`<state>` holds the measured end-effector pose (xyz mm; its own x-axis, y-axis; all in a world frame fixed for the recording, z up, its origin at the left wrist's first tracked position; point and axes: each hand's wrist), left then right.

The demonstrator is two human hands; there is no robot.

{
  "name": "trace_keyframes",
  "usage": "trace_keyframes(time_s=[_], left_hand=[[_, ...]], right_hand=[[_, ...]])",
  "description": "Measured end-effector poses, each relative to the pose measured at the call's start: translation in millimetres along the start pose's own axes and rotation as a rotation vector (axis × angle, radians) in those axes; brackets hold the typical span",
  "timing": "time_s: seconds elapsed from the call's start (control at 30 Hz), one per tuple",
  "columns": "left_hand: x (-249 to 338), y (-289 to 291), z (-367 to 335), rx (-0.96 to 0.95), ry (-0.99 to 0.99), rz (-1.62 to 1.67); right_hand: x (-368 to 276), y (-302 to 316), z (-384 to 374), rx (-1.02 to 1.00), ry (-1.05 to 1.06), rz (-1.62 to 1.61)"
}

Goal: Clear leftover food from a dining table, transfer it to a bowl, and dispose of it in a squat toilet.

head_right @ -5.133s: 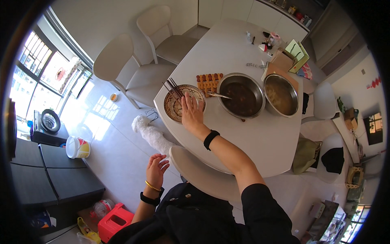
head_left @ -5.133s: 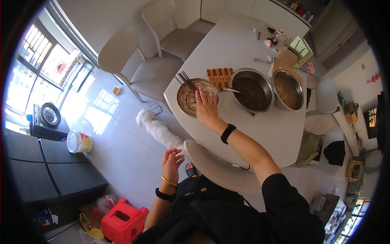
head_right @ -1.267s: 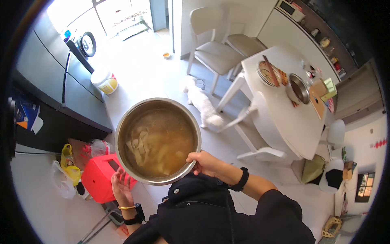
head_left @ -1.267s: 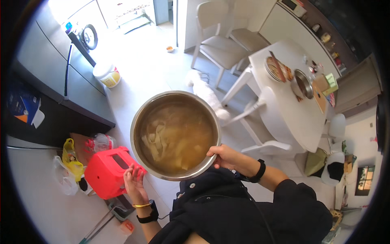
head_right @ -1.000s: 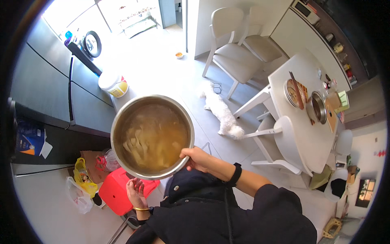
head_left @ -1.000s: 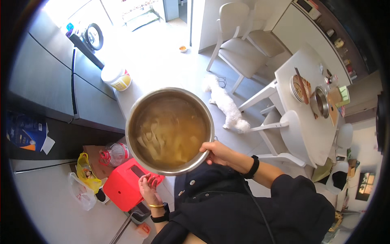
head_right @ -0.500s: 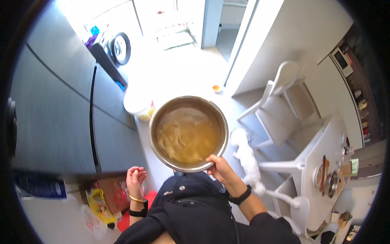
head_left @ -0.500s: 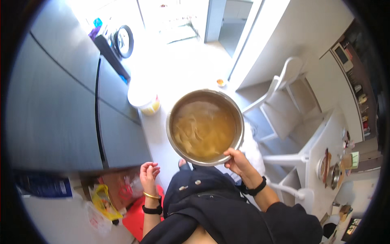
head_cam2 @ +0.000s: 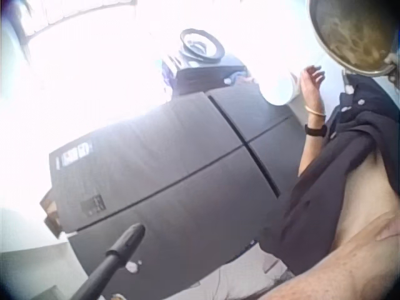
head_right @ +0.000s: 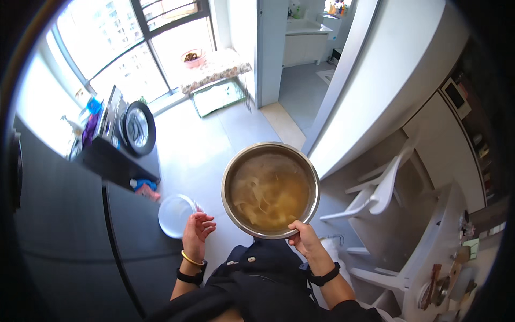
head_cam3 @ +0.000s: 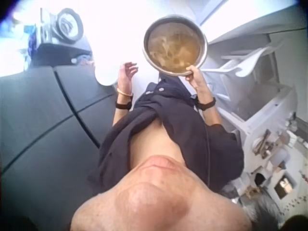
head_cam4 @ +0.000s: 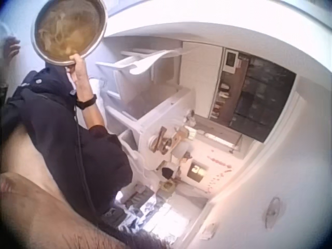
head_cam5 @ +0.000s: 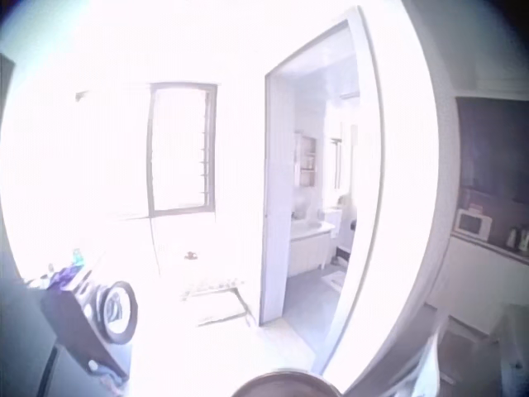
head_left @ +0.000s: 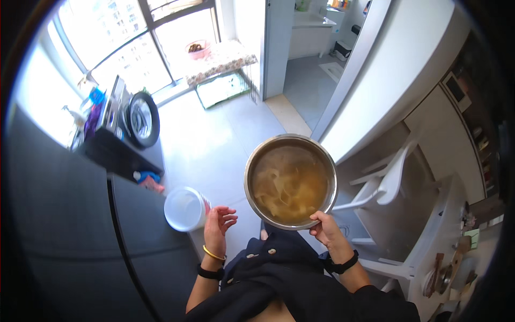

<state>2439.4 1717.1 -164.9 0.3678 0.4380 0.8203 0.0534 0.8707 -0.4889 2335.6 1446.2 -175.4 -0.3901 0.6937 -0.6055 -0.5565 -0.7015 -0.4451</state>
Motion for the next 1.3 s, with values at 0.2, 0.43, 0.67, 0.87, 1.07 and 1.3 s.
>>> trace_keyframes(time_s=[0.2, 0.43, 0.67, 0.87, 1.07, 1.3], left_hand=[[29.7, -66.0, -166.9, -0.077, -0.019, -0.081], [60.9, -133.0, -386.5, -0.241, 0.058, -0.073], [99.0, -233.1, -588.3, -0.436, 0.153, -0.230], [98.9, -358.2, -706.6, -0.522, 0.107, -0.177], [60.6, -503.0, -803.8, -0.613, 0.029, -0.105], [12.4, -627.7, -894.7, -0.681, -0.003, -0.169]], right_hand=[[-109.2, -41.9, -115.6, 0.033, 0.032, -0.098], [-213.6, -86.6, -256.0, 0.110, 0.127, -0.226], [-318.3, -118.7, -371.8, 0.219, 0.233, -0.474], [-413.3, -123.4, -445.5, 0.355, 0.313, -0.570], [-489.7, -70.1, -512.1, 0.431, 0.399, -0.568], [-554.0, -3.4, -562.7, 0.530, 0.471, -0.457]])
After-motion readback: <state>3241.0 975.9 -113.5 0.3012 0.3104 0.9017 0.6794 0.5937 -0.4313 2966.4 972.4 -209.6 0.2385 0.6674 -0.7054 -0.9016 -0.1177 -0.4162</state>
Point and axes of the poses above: each hand's wrist, its own z-axis away from the middle knuckle, its own y-axis out of the back of the hand, x = y × z, and after that the axes turned 2 degrees about z, right-handed
